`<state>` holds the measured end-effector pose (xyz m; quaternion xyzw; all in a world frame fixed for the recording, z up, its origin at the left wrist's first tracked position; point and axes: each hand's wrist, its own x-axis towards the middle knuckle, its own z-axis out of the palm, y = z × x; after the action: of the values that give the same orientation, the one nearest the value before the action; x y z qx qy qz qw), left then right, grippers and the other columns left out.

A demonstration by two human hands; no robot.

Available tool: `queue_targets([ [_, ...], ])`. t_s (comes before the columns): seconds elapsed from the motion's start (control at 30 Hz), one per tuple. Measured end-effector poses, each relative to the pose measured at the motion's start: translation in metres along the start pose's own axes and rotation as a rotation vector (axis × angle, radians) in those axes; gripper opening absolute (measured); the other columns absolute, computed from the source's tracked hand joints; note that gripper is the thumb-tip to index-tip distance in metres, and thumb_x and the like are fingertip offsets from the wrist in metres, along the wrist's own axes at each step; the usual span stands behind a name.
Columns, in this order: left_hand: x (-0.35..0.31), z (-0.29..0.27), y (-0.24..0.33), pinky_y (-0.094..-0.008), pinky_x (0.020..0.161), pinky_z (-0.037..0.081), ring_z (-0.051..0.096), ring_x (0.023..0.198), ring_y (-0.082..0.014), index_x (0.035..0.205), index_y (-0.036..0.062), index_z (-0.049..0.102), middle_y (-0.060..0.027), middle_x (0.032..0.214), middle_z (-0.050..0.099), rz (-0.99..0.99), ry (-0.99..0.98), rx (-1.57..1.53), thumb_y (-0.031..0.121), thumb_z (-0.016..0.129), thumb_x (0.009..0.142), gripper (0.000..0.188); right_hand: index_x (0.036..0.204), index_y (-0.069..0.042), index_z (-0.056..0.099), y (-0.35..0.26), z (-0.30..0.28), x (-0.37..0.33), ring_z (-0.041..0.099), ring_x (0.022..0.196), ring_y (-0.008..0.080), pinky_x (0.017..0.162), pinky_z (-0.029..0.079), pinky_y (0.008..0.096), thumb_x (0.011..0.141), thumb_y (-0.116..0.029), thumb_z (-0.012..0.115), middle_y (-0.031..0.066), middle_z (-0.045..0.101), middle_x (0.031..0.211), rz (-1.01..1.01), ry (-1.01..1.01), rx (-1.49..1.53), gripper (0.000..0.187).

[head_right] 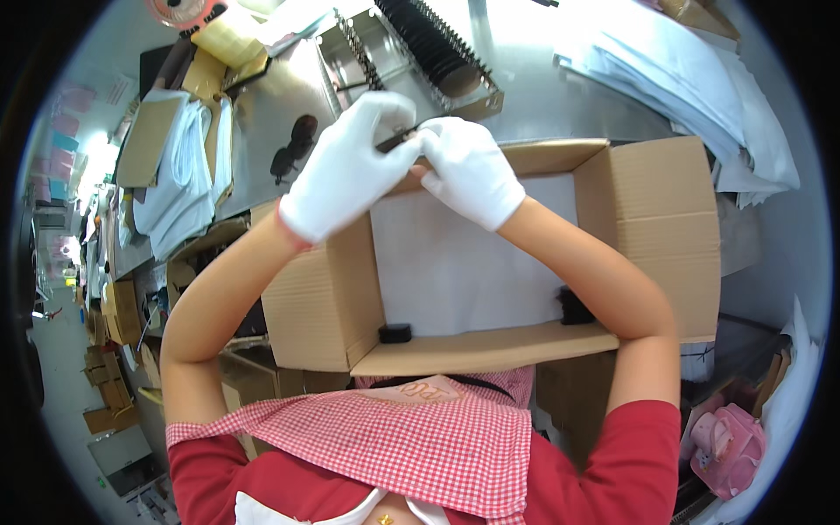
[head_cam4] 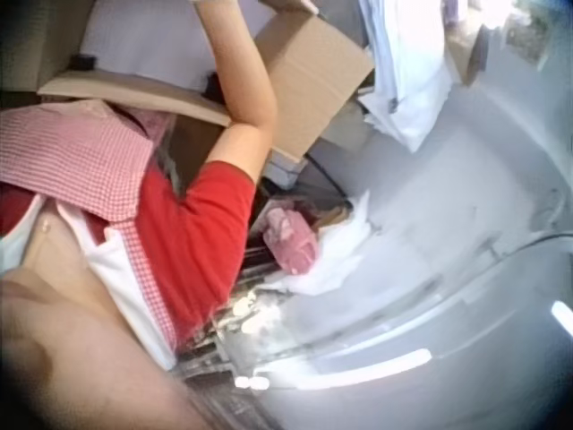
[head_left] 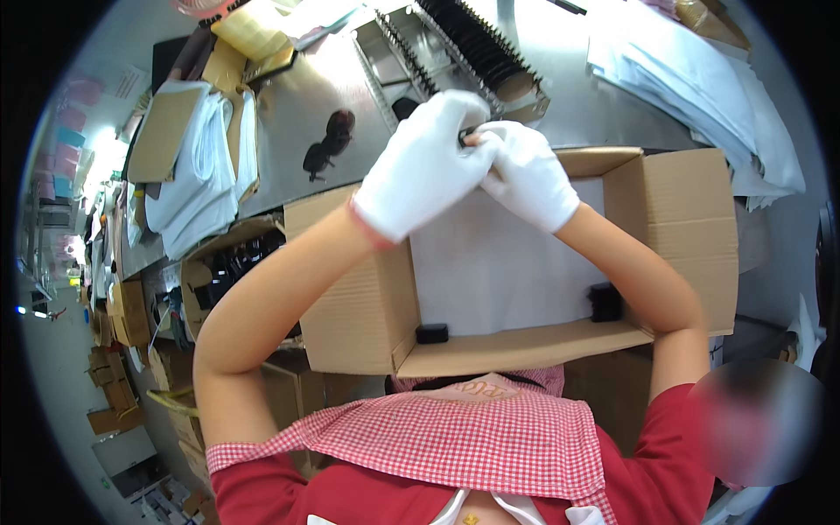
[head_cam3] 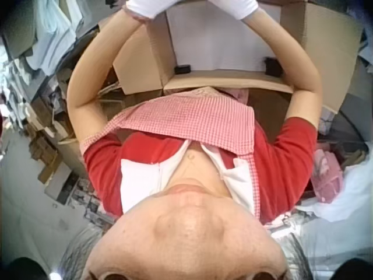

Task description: The person assembles hairbrushes by attaching black bristle heads to metal frames and placing them into a cardboard box. They repeatedly pick up frames and bristle heads, connect them, and arrange the finished brushes inside the box.

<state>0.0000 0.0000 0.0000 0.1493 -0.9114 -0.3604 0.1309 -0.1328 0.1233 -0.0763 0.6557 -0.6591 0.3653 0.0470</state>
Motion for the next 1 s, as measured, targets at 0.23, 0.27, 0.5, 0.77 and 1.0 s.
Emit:
queue_targets([
  [0.23,0.120,0.026,-0.017,-0.0414,0.094,0.053,0.063,0.109,-0.0380,0.119,-0.0069,0.054,-0.0258,0.114,0.062,-0.179,0.129,0.461,0.058,0.085,0.064,0.090,0.092,-0.004,0.066,0.017,0.035,0.036,0.066,0.081,0.0312,0.075,0.050,0.0429,0.076,-0.026,0.077,0.0152,0.067,0.083,0.052,0.061,-0.364,0.030],
  [0.27,0.125,0.022,-0.020,-0.0406,0.092,0.054,0.064,0.107,-0.0374,0.117,-0.0081,0.054,-0.0260,0.113,0.061,-0.206,0.088,0.441,0.058,0.085,0.063,0.092,0.088,-0.005,0.066,0.014,0.034,0.037,0.066,0.079,0.0303,0.075,0.050,0.0423,0.076,-0.026,0.077,0.0141,0.067,0.079,0.040,0.057,-0.353,0.027],
  [0.5,0.124,0.025,0.000,-0.0419,0.090,0.054,0.068,0.099,-0.0379,0.105,-0.0078,0.060,-0.0279,0.105,0.067,-0.197,-0.119,0.388,0.052,0.080,0.073,0.070,0.080,-0.008,0.070,0.006,0.057,0.034,0.067,0.082,0.0306,0.075,0.053,0.0421,0.079,-0.025,0.072,0.0129,0.069,0.081,0.128,0.031,-0.345,0.017],
  [0.77,0.110,0.038,0.000,-0.0470,0.086,0.055,0.069,0.097,-0.0439,0.106,-0.0073,0.056,-0.0319,0.096,0.069,-0.187,-0.185,0.473,0.041,0.066,0.092,0.052,0.105,-0.008,0.067,-0.003,0.061,0.029,0.068,0.093,0.0320,0.081,0.054,0.0428,0.088,-0.018,0.064,0.0136,0.070,0.096,0.270,-0.049,-0.312,0.020],
  [1.0,0.113,0.065,-0.013,-0.0480,0.085,0.055,0.069,0.095,-0.0439,0.109,-0.0050,0.052,-0.0310,0.096,0.069,-0.150,-0.168,0.544,0.018,0.052,0.090,0.031,0.119,-0.009,0.061,0.005,0.092,0.019,0.065,0.105,0.0341,0.090,0.053,0.0426,0.089,-0.014,0.063,0.0142,0.068,0.110,0.475,0.288,0.295,0.030],
])
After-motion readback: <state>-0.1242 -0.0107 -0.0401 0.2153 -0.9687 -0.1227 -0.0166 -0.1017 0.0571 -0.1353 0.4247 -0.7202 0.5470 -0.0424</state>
